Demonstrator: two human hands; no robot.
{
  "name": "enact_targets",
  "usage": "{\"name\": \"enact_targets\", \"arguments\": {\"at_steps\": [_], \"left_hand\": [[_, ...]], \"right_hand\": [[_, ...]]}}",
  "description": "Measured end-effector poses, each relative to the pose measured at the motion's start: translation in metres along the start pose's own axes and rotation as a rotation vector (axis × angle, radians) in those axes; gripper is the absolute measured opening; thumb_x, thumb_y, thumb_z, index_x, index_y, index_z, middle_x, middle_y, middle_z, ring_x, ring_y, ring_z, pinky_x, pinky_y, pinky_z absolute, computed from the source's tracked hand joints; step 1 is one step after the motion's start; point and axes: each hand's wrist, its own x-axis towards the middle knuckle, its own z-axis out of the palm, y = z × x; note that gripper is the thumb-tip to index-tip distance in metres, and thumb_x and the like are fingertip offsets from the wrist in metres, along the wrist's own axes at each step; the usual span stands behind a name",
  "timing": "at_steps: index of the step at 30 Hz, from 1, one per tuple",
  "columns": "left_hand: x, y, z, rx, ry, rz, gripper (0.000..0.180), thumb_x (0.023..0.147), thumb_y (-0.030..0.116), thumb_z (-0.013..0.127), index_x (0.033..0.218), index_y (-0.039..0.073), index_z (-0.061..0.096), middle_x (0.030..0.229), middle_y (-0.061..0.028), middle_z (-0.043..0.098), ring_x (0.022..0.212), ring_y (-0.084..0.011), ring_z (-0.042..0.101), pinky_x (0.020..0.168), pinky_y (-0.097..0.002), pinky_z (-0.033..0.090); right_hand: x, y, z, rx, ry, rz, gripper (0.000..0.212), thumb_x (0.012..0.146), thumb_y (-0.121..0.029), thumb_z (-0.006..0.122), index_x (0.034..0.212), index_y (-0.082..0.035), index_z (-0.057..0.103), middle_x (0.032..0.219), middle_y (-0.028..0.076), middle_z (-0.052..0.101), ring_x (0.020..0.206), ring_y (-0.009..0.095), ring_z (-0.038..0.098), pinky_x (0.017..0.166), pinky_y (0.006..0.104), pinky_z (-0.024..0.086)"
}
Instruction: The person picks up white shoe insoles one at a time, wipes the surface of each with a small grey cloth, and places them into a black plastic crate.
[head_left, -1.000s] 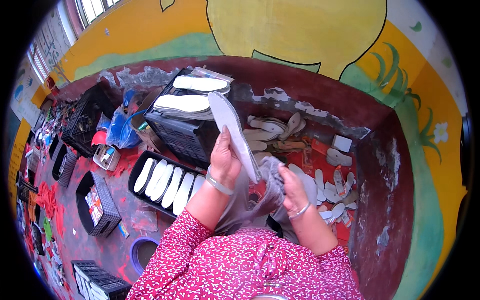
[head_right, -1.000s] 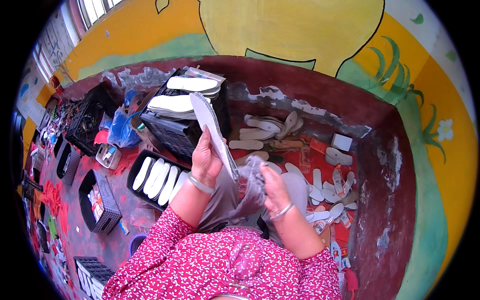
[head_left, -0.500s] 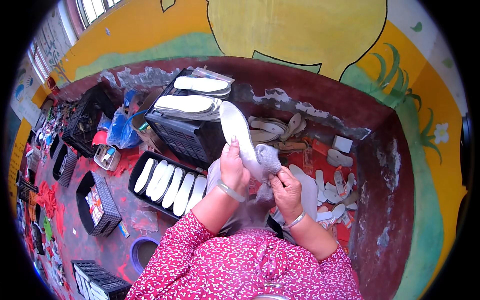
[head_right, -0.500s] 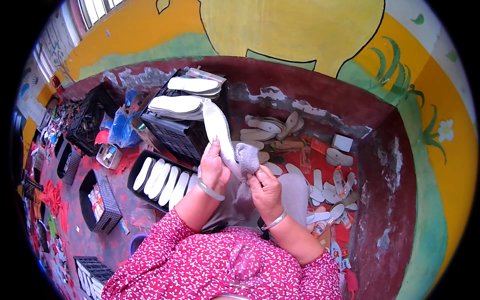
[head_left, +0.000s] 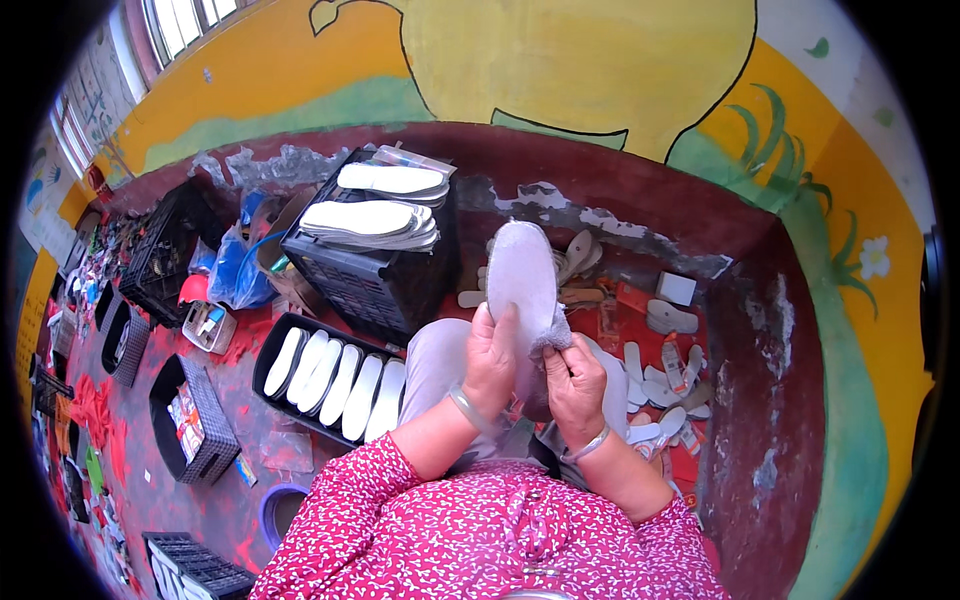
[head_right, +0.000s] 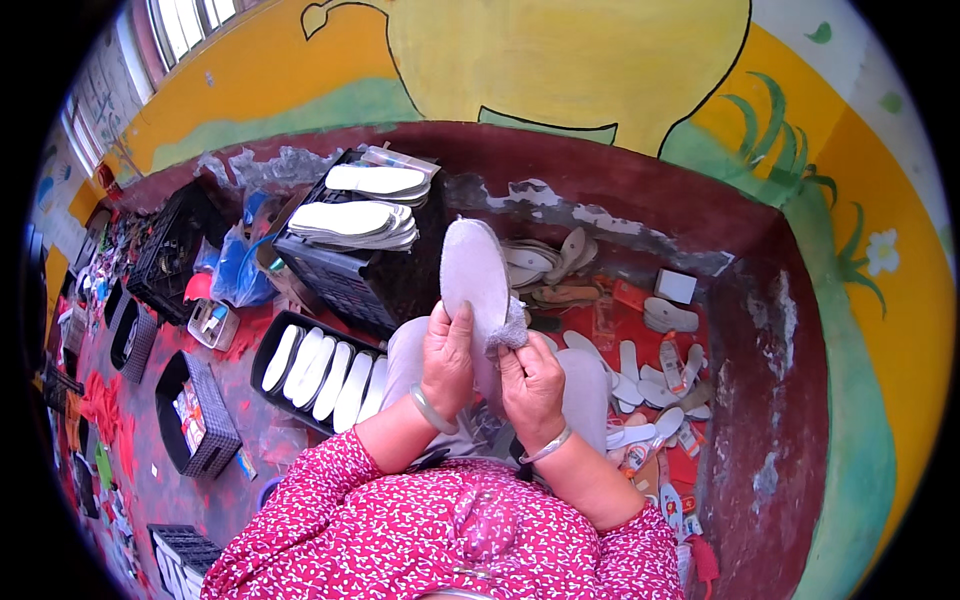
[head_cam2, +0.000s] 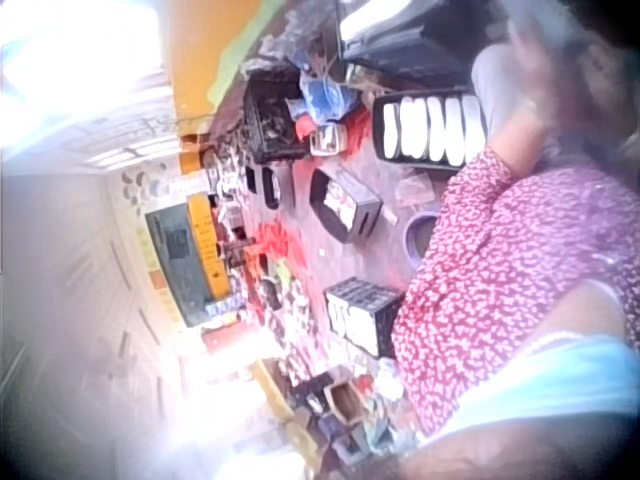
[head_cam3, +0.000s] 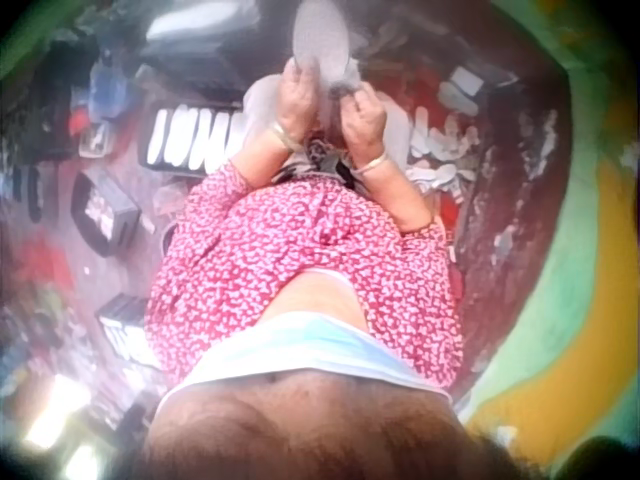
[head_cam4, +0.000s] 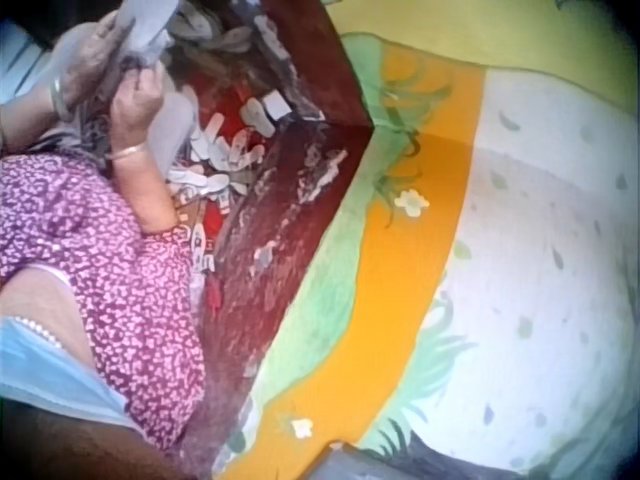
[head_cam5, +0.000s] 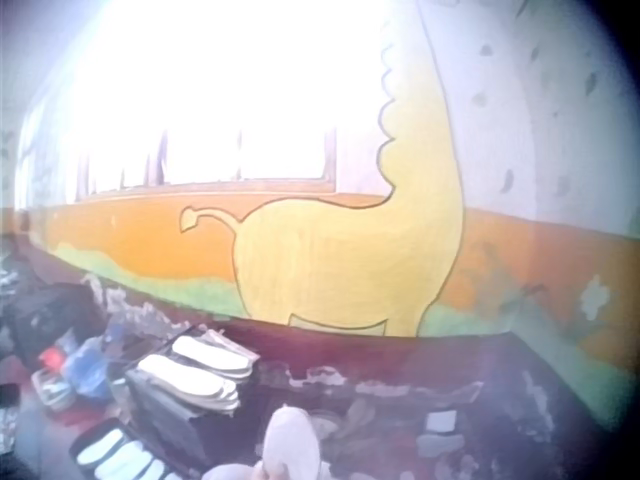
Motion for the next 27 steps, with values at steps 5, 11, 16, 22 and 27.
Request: {"name": "enact_targets", "arguments": {"at_steps": [5,11,16,22,27], "left_hand": [[-0.011,-0.009,-0.001,0.165,-0.142,0.039,0.02,0.097,0.016,0.047,0.113,0.004,0.051,0.1,-0.0023,0.058,0.09,-0.0081,0.053,0.08,-0.0226,0.044],[-0.019,-0.003,-0.01,0.753,-0.334,0.224,0.013,0.089,0.011,0.057,0.099,0.004,0.054,0.08,-0.0103,0.058,0.073,-0.0217,0.057,0.066,-0.0305,0.046],[0.006,0.027,-0.021,1.085,-0.57,0.548,0.014,0.08,0.005,0.062,0.09,0.003,0.052,0.073,-0.0128,0.054,0.068,-0.0317,0.054,0.062,-0.0375,0.043],[0.012,0.071,-0.001,1.333,-0.734,0.591,0.014,0.075,0.002,0.065,0.083,0.002,0.053,0.068,-0.0131,0.052,0.063,-0.0313,0.052,0.058,-0.038,0.04],[0.006,0.071,0.002,1.404,-0.69,0.563,0.017,0.073,0.003,0.064,0.079,0.004,0.048,0.069,-0.012,0.051,0.066,-0.0296,0.051,0.062,-0.0387,0.039]], "right_hand": [[0.007,-0.01,-0.012,0.083,0.173,0.091,0.017,0.091,-0.009,0.056,0.102,0.003,0.06,0.089,0.008,0.06,0.077,0.014,0.058,0.068,0.0253,0.046],[0.032,-0.017,-0.045,0.153,0.187,0.006,0.017,0.092,-0.011,0.055,0.102,0.002,0.061,0.089,0.006,0.061,0.077,0.012,0.056,0.068,0.0238,0.045],[0.041,-0.028,-0.078,0.172,-0.101,0.042,0.02,0.092,-0.013,0.057,0.103,0.003,0.061,0.09,0.006,0.061,0.081,0.011,0.056,0.072,0.0243,0.045],[0.048,-0.035,-0.091,-0.291,-0.241,-0.291,0.025,0.08,-0.008,0.063,0.104,0.001,0.063,0.1,0.015,0.064,0.09,0.029,0.062,0.078,0.0339,0.05],[0.045,-0.052,-0.075,-0.578,-0.185,-0.453,0.027,0.079,-0.01,0.063,0.104,0.0,0.063,0.099,0.015,0.064,0.09,0.03,0.061,0.076,0.0357,0.05]]}}
